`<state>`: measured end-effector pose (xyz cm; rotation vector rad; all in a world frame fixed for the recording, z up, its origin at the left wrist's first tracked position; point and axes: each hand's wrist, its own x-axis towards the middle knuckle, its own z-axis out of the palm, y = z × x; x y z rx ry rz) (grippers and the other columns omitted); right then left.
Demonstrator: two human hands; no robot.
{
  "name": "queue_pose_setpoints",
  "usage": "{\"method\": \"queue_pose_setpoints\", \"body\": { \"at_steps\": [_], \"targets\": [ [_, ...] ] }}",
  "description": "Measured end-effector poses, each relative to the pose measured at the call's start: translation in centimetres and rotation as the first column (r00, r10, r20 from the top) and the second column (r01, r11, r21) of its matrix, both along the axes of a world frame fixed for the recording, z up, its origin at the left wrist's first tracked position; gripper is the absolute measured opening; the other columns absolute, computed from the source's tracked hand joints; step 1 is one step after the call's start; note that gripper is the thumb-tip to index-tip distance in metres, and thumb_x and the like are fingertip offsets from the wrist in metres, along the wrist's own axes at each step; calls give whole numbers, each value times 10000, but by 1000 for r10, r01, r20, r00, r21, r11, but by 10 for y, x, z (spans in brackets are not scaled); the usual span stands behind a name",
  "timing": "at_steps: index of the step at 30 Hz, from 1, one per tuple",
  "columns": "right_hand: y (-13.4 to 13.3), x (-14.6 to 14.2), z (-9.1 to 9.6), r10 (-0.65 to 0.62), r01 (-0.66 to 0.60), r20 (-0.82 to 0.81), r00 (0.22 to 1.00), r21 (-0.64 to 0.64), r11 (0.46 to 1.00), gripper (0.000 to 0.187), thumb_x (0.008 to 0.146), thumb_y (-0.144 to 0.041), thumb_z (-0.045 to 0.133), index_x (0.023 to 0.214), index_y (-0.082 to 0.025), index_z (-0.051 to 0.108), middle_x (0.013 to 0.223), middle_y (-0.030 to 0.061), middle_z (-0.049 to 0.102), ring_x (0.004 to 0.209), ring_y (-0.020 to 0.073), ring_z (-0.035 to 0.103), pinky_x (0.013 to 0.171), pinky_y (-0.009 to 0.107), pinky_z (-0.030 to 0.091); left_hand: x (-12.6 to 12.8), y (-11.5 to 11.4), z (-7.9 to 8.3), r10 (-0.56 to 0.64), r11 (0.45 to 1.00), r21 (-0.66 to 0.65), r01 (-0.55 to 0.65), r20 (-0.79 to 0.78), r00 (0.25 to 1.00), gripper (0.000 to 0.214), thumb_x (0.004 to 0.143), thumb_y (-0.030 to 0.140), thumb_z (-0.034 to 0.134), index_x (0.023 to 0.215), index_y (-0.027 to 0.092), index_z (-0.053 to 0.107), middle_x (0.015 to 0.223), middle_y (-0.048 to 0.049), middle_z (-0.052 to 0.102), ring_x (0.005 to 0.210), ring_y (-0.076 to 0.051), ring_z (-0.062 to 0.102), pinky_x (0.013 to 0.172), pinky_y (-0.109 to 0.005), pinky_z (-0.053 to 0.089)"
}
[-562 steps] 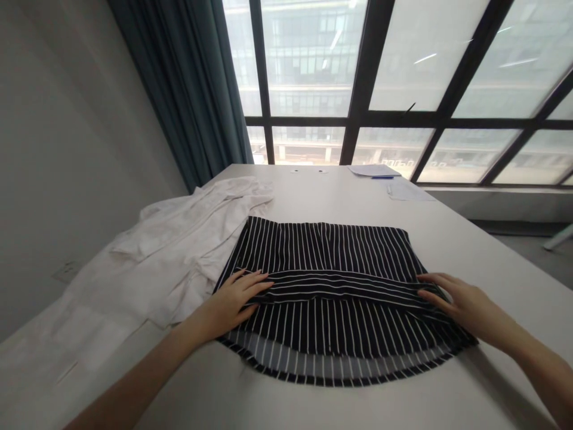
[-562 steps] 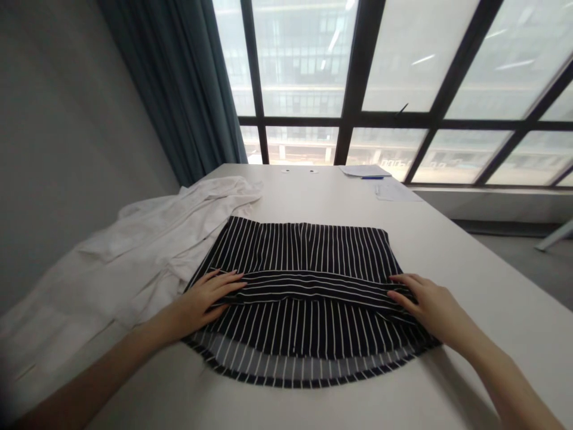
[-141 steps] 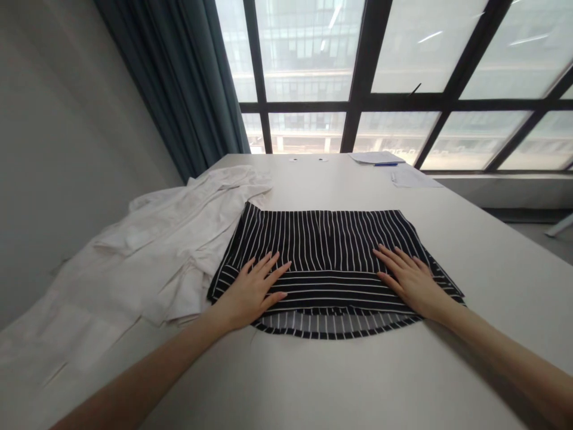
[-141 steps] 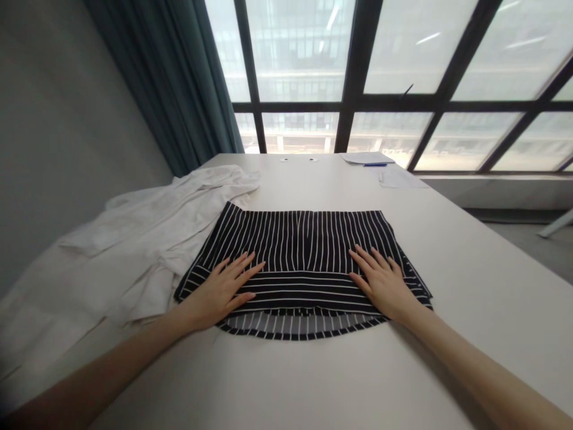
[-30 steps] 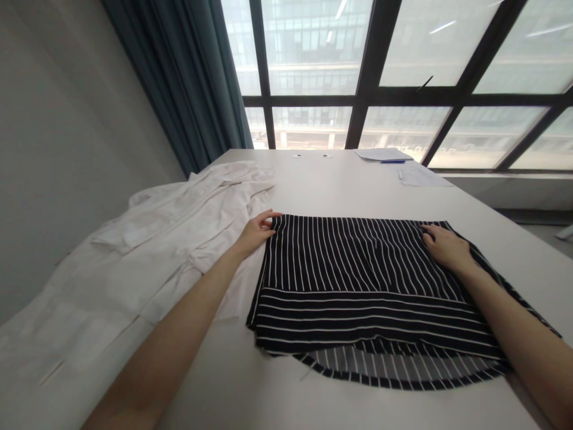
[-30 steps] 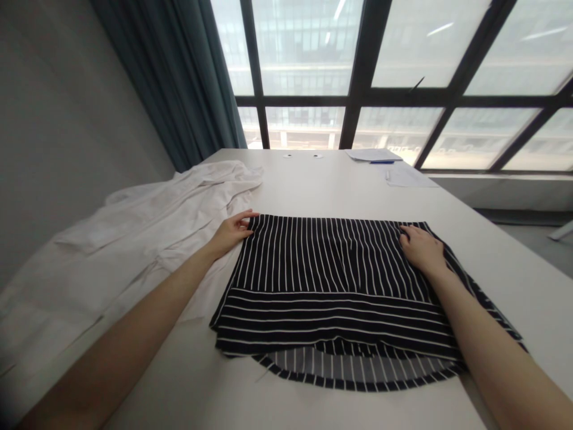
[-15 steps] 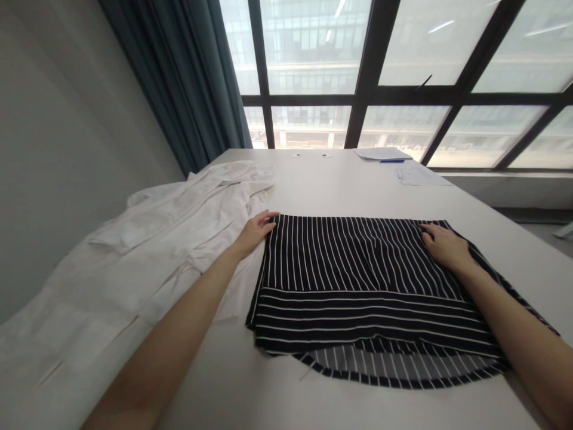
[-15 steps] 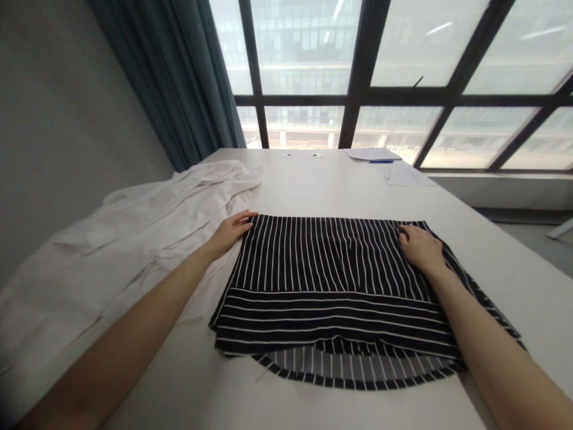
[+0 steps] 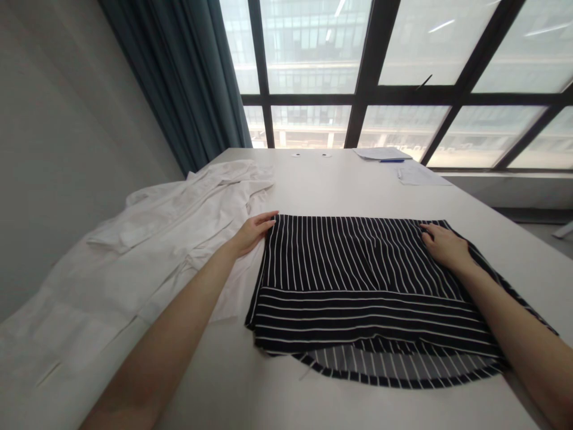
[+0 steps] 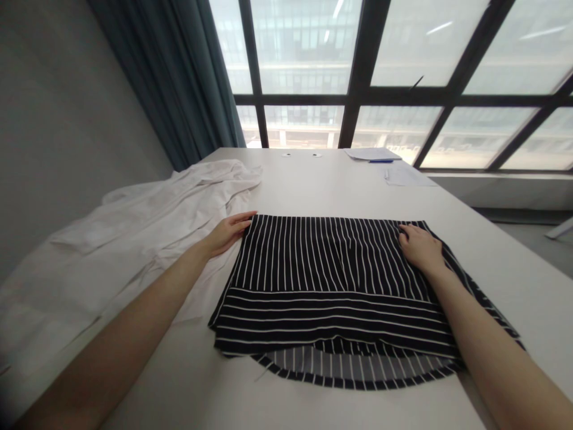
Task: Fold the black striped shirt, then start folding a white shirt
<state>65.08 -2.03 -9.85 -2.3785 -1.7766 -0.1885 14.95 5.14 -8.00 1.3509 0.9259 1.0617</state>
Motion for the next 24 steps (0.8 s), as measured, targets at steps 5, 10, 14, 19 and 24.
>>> {"method": "queue_pose_setpoints", "body": {
  "at_steps": [5, 10, 14, 19, 24],
  "targets": [
    [0, -1, 0, -3, 3, 6, 1000, 1, 1000, 519, 958, -347, 270, 1341, -137, 550, 1430, 150, 516, 1300, 295, 484, 1058, 451, 390, 2, -2, 2, -25, 999, -38, 27, 36, 999, 481, 686, 342, 808, 1124, 161, 722, 1198, -118, 690, 1165, -278, 589, 1066, -443, 404],
    [0, -1, -1, -5, 5, 11, 1000, 9, 1000, 509, 954, -346, 274, 1333, -152, 552, 1421, 134, 528, 1282, 287, 501, 1054, 464, 400, 2, 0, -2, 19, 1000, -4, -19, 18, 1000, 564, 664, 375, 816, 1162, 137, 701, 1227, -132, 674, 1181, -289, 574, 1099, -456, 349],
    [-1, -1, -1, -3, 3, 8, 1000, 12, 1000, 505, 956, -347, 273, 1328, -154, 555, 1421, 133, 527, 1283, 280, 500, 1055, 455, 398, 0, 2, -6, 46, 999, 1, -46, 5, 999, 612, 663, 289, 794, 1233, 115, 652, 1107, -106, 720, 1028, -244, 639, 1057, -444, 396],
    [0, -1, 0, -2, 2, 3, 1000, 4, 1000, 507, 959, -350, 270, 1333, -153, 551, 1421, 132, 528, 1281, 282, 500, 1057, 452, 393, -1, 2, -7, 34, 999, -14, -34, -4, 999, 699, 668, 188, 757, 1332, 93, 562, 925, -75, 747, 858, -206, 676, 972, -424, 470],
    [0, -1, 0, 4, -4, 1, 1000, -4, 1000, 510, 963, -348, 266, 1338, -143, 544, 1423, 140, 525, 1284, 288, 496, 1052, 448, 394, 1, 0, -5, 45, 998, -34, -44, 32, 998, 758, 654, 121, 731, 1378, 84, 508, 920, -75, 749, 838, -199, 692, 949, -411, 496]
  ]
}}
